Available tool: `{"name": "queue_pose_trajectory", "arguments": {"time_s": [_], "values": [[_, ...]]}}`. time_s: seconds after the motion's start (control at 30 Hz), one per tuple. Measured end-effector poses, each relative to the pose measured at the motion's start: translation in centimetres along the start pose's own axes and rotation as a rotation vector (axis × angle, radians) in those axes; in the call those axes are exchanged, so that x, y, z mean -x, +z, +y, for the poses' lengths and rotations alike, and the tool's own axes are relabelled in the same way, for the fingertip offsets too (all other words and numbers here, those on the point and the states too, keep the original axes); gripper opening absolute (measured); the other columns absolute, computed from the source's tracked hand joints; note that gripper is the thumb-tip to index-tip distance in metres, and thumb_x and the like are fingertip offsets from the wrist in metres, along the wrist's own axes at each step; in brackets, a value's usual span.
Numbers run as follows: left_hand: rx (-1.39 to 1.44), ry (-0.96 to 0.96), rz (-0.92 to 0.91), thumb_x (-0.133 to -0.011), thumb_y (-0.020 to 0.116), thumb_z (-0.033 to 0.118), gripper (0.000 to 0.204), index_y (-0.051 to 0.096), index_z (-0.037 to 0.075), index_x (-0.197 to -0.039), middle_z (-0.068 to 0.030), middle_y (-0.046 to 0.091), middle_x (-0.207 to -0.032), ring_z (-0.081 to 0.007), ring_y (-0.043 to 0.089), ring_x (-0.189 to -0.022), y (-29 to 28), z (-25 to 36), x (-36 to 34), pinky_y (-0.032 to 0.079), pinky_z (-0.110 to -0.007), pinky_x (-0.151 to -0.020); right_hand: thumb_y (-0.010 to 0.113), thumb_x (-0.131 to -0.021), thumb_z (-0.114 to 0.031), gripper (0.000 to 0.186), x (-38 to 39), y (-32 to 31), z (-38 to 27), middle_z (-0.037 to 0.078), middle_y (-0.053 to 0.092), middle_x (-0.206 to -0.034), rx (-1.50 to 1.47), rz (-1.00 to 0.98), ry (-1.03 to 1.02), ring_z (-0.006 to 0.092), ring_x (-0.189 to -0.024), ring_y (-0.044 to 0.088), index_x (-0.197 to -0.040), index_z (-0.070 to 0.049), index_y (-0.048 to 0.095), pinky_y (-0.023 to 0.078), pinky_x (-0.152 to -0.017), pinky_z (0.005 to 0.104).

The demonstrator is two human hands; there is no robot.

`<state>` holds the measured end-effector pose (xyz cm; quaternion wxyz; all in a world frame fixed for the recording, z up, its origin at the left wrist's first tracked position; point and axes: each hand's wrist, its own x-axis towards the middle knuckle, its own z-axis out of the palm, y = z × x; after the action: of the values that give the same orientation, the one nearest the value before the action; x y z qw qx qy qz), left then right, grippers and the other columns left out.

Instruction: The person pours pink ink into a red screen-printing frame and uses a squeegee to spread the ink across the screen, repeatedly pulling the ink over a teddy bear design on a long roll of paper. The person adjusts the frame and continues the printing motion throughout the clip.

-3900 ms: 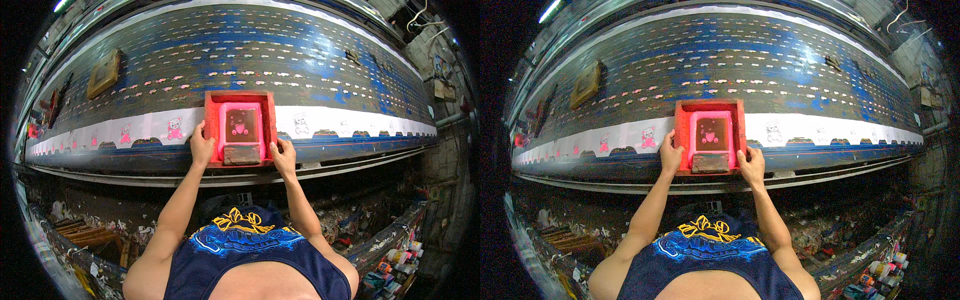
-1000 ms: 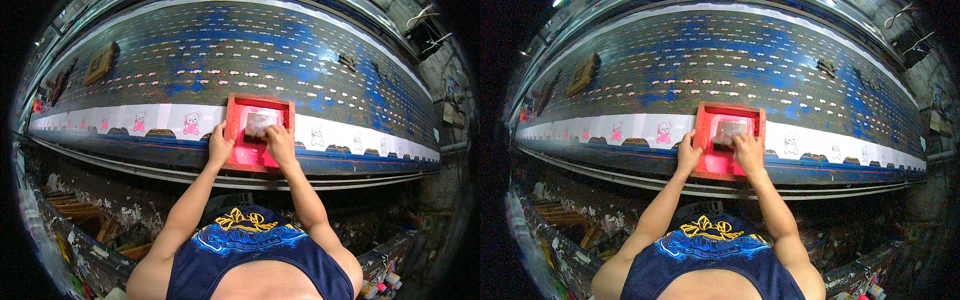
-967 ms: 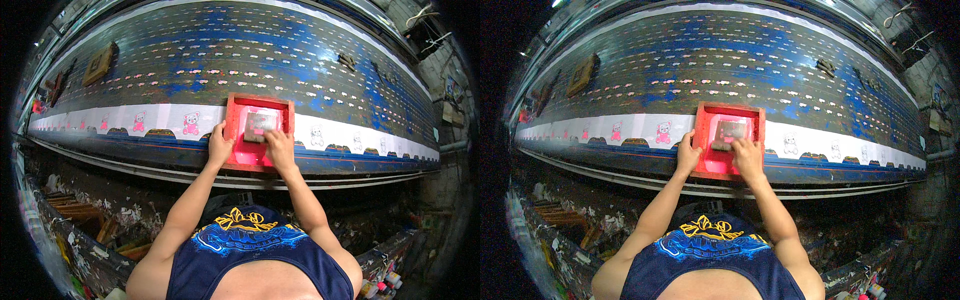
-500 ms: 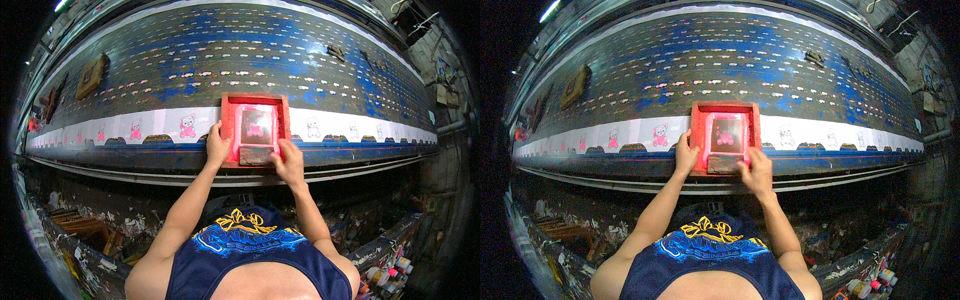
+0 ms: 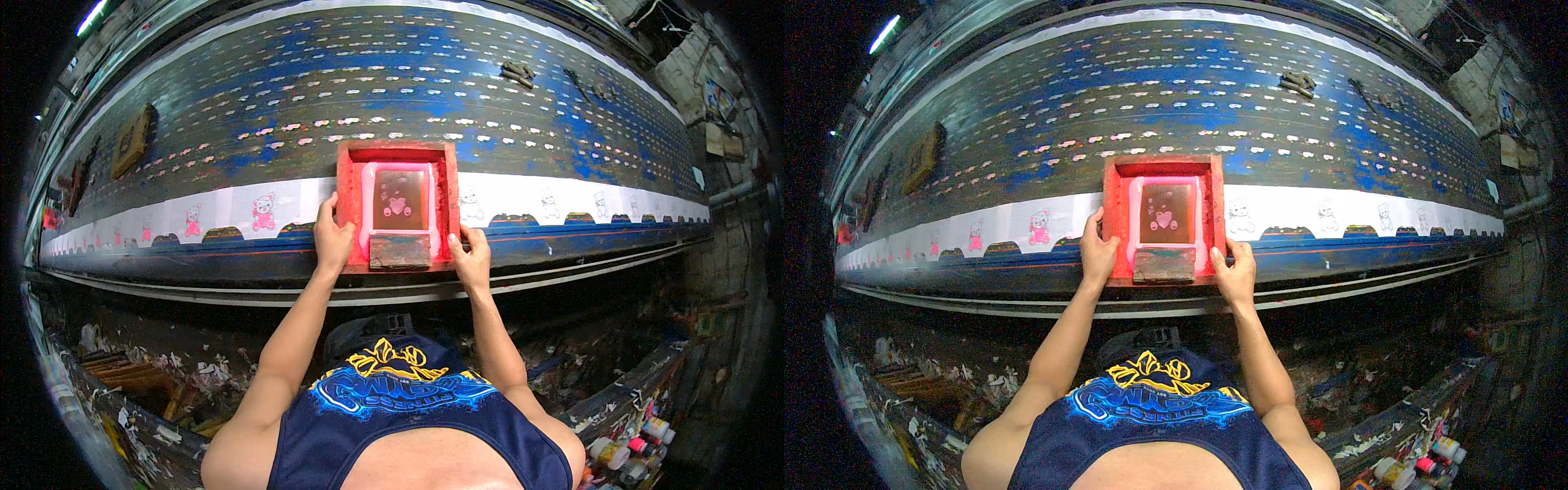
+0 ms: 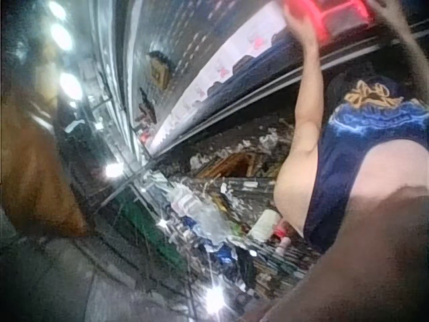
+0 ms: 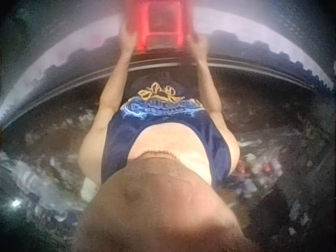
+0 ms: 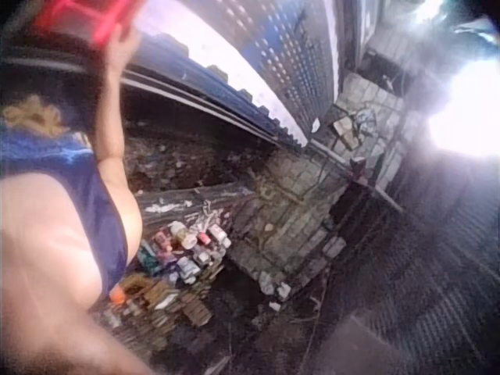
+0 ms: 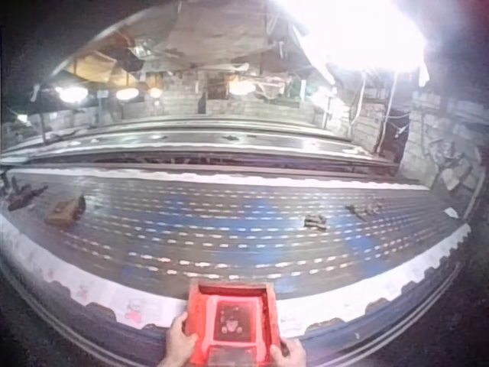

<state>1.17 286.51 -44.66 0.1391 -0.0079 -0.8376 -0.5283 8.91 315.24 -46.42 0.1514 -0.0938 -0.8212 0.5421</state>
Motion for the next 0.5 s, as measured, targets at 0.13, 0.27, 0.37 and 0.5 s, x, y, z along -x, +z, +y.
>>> {"name": "queue_pose_trajectory", "arguments": {"time_s": [0.13, 0.27, 0.37, 0.5], "values": [[0.011, 0.020, 0.003, -0.077, 0.062, -0.012, 0.063, 0.052, -0.007, -0.139, -0.0236, 0.059, -0.140, -0.0333, 0.054, -0.136, 6.8, 1.5, 1.1, 0.041, -0.039, -0.117, 0.075, -0.091, -0.024, 0.041, -2.0, -5.5, 2.5, 0.013, 0.061, -0.096, -0.012, 0.017, 0.040, 0.0261, -0.089, 0.062, -0.123, 0.000, 0.070, 0.052, -0.082, 0.0384], [-0.045, 0.006, -0.001, -0.076, 0.064, -0.011, 0.064, 0.052, -0.007, -0.139, -0.0239, 0.058, -0.140, -0.0348, 0.054, -0.135, 12.4, 3.7, 2.6, 0.041, -0.039, -0.116, 0.076, -0.090, -0.024, 0.040, -3.5, -10.1, 6.4, 0.012, 0.061, -0.095, 0.000, 0.017, 0.042, 0.0248, -0.088, 0.062, -0.122, 0.000, 0.071, 0.052, -0.079, 0.0367], [-0.061, -0.037, -0.022, -0.077, 0.066, -0.009, 0.064, 0.052, -0.007, -0.139, -0.0244, 0.059, -0.140, -0.0363, 0.055, -0.134, 14.8, 3.9, 3.4, 0.042, -0.040, -0.116, 0.078, -0.088, -0.024, 0.042, -4.1, -12.0, 9.0, 0.013, 0.063, -0.097, -0.013, -0.001, 0.050, 0.0241, -0.088, 0.063, -0.122, 0.000, 0.071, 0.052, -0.077, 0.0351], [-0.104, -0.067, -0.028, -0.076, 0.066, -0.007, 0.063, 0.053, -0.006, -0.138, -0.0247, 0.060, -0.138, -0.0356, 0.057, -0.133, 15.9, 4.1, 4.0, 0.044, -0.040, -0.113, 0.078, -0.088, -0.025, 0.043, -4.3, -13.2, 10.4, 0.013, 0.062, -0.096, -0.055, -0.040, 0.036, 0.0236, -0.084, 0.063, -0.121, 0.002, 0.071, 0.052, -0.075, 0.0348]]}}
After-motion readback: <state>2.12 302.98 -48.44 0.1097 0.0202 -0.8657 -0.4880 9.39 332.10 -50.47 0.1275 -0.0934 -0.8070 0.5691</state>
